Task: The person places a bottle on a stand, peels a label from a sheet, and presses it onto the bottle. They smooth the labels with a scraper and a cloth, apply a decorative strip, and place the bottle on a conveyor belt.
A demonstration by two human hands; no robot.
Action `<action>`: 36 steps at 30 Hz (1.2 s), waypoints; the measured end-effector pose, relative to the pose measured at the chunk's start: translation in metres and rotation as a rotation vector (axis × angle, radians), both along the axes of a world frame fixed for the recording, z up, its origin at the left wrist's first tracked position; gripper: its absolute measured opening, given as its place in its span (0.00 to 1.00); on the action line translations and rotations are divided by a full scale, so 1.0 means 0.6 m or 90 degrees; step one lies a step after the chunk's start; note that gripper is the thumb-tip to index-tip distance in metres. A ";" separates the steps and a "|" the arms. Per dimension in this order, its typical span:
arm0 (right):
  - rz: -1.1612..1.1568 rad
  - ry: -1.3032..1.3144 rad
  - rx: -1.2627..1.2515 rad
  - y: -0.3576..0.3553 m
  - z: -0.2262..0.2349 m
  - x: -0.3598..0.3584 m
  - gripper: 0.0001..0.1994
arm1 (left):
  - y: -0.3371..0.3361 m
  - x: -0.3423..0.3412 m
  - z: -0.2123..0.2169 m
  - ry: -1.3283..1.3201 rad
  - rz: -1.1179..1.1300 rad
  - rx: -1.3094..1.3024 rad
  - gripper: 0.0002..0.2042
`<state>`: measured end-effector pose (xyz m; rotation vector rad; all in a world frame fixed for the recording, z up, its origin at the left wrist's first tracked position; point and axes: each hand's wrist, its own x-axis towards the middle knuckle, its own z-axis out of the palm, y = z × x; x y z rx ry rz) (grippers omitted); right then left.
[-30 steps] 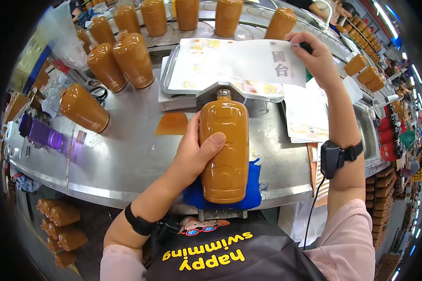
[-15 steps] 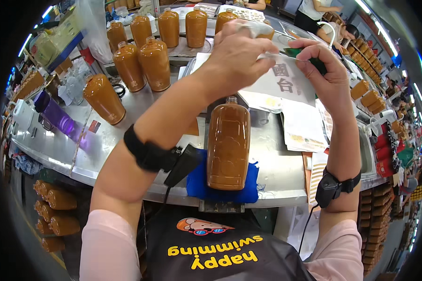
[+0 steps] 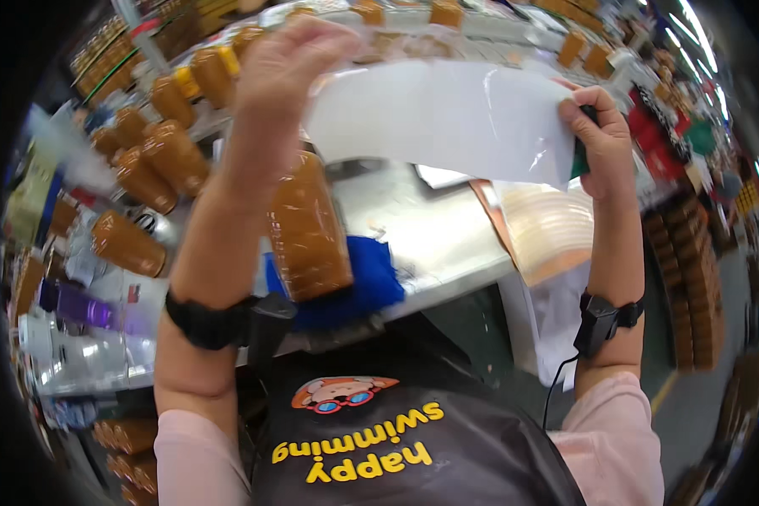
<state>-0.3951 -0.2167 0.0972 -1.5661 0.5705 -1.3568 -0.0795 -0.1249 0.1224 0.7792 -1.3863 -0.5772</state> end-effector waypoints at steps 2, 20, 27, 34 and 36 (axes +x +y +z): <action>-0.125 -0.080 0.098 0.018 -0.040 -0.114 0.06 | 0.006 0.011 0.003 -0.016 0.023 -0.009 0.10; -0.868 0.069 0.446 0.216 -0.529 -0.621 0.11 | 0.058 -0.106 -0.077 -0.343 -0.014 0.173 0.08; -0.233 0.267 -0.050 0.156 -0.107 -0.156 0.14 | 0.059 -0.137 -0.079 -0.589 0.090 -0.029 0.05; -0.038 0.348 -0.367 0.147 -0.057 0.120 0.08 | 0.097 -0.117 -0.074 -0.657 0.242 -0.057 0.06; 0.008 0.354 -0.348 0.148 -0.052 0.141 0.07 | 0.111 -0.099 -0.075 -0.635 0.272 -0.043 0.05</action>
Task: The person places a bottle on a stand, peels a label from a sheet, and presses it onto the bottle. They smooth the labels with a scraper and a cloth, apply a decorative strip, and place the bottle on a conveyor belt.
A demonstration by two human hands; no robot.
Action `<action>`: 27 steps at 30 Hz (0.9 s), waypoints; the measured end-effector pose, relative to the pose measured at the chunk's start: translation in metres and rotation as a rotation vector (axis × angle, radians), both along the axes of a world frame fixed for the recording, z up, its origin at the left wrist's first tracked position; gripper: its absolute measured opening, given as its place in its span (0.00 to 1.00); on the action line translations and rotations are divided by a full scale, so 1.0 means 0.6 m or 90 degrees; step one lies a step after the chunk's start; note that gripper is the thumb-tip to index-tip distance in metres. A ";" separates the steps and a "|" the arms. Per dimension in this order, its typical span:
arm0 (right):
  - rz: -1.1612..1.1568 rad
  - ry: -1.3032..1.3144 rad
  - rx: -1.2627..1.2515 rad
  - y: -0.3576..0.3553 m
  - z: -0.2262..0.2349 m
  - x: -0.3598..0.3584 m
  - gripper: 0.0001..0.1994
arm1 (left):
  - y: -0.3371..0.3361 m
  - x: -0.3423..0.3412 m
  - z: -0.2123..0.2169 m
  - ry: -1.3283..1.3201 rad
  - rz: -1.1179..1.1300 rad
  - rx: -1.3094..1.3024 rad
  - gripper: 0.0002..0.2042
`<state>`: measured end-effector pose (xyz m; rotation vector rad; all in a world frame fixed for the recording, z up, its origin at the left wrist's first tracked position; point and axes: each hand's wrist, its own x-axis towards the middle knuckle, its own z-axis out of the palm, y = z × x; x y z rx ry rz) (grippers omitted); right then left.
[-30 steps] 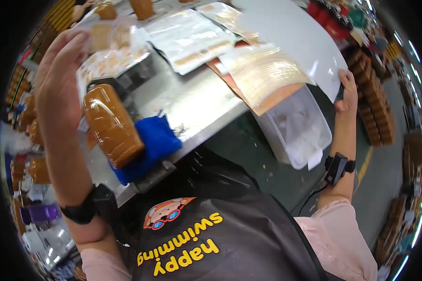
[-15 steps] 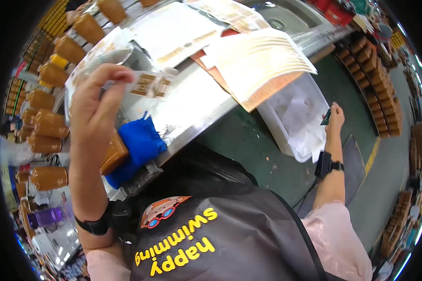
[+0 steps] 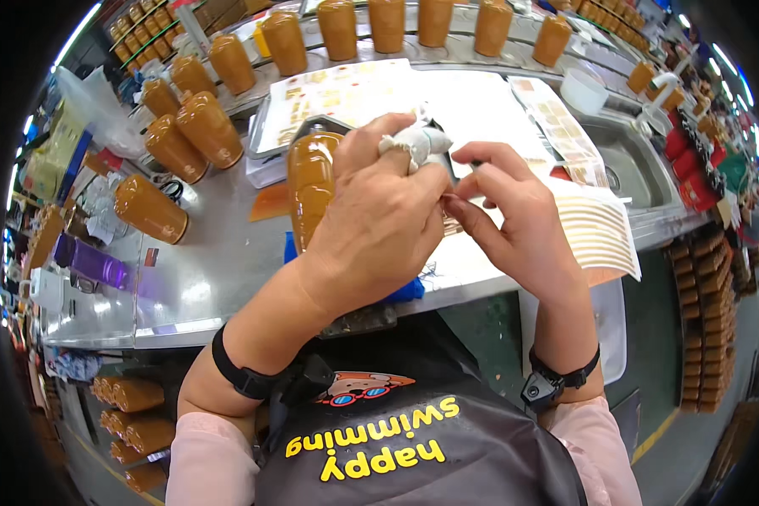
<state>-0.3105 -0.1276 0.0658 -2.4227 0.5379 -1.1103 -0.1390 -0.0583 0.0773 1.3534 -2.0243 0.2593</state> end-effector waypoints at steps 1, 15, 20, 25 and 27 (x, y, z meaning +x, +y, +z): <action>0.014 0.022 0.008 -0.002 0.001 0.008 0.07 | 0.006 0.010 -0.001 0.002 0.014 -0.006 0.05; 0.056 0.122 0.056 -0.159 0.022 0.077 0.05 | 0.041 0.131 -0.042 0.121 0.093 -0.005 0.24; -0.169 0.261 0.053 -0.411 -0.079 0.041 0.09 | 0.108 0.185 -0.122 0.307 0.065 0.230 0.43; -0.391 0.444 -0.026 -0.546 -0.229 -0.019 0.09 | 0.139 0.177 -0.150 0.358 -0.006 0.362 0.56; -0.372 0.504 -0.047 -0.542 -0.214 -0.013 0.08 | 0.140 0.167 -0.160 0.244 0.045 0.346 0.57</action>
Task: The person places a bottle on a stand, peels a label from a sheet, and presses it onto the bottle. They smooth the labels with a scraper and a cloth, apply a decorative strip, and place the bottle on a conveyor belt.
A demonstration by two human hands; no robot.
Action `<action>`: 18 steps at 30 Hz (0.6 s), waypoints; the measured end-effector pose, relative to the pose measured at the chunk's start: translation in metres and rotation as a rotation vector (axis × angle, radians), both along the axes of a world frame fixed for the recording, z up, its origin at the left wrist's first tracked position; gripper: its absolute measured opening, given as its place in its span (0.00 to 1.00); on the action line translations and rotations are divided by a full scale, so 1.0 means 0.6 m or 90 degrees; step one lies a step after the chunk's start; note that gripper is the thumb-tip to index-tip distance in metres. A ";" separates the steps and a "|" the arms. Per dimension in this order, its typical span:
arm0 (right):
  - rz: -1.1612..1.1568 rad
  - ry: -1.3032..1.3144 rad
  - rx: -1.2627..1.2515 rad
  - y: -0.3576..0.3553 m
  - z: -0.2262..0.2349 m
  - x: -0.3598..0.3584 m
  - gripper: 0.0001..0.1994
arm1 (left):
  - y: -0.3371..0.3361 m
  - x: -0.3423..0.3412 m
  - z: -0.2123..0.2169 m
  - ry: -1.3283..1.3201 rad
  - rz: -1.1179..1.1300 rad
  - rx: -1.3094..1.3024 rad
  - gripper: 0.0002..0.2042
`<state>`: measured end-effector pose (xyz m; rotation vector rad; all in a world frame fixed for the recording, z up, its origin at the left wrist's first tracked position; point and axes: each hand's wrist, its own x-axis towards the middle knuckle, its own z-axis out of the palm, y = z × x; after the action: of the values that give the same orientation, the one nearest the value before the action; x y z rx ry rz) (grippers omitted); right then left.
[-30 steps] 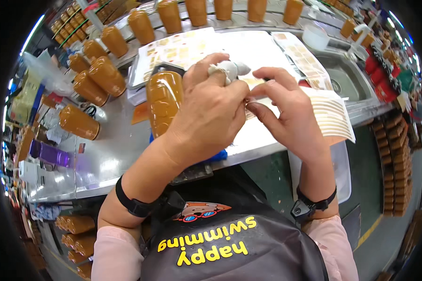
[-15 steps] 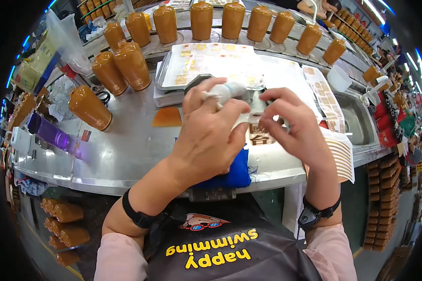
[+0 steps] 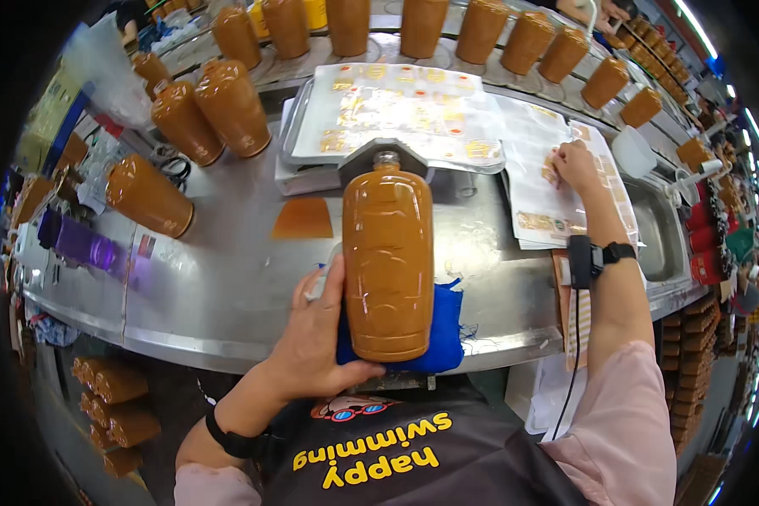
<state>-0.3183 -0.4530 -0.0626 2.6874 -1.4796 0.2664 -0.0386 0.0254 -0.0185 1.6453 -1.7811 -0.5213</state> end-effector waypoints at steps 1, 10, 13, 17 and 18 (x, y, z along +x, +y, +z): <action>0.038 -0.048 0.006 0.002 0.011 -0.003 0.08 | -0.003 -0.005 -0.014 -0.029 0.025 -0.042 0.57; 0.278 -0.319 0.114 0.294 0.231 0.072 0.09 | -0.005 -0.008 -0.019 -0.039 0.026 -0.124 0.56; 0.393 -0.375 0.190 0.391 0.273 0.109 0.07 | 0.002 -0.007 -0.008 -0.113 0.031 -0.118 0.55; 0.493 -0.516 0.285 0.454 0.267 0.156 0.04 | -0.010 -0.001 -0.014 0.043 -0.018 -0.122 0.53; 0.514 -0.506 0.296 0.460 0.259 0.171 0.04 | -0.013 0.006 -0.018 0.161 -0.020 -0.126 0.52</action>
<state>-0.2160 -0.1767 0.0929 3.6786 -0.3921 1.2801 -0.0348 0.0175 -0.0296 1.3548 -1.6187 -0.5241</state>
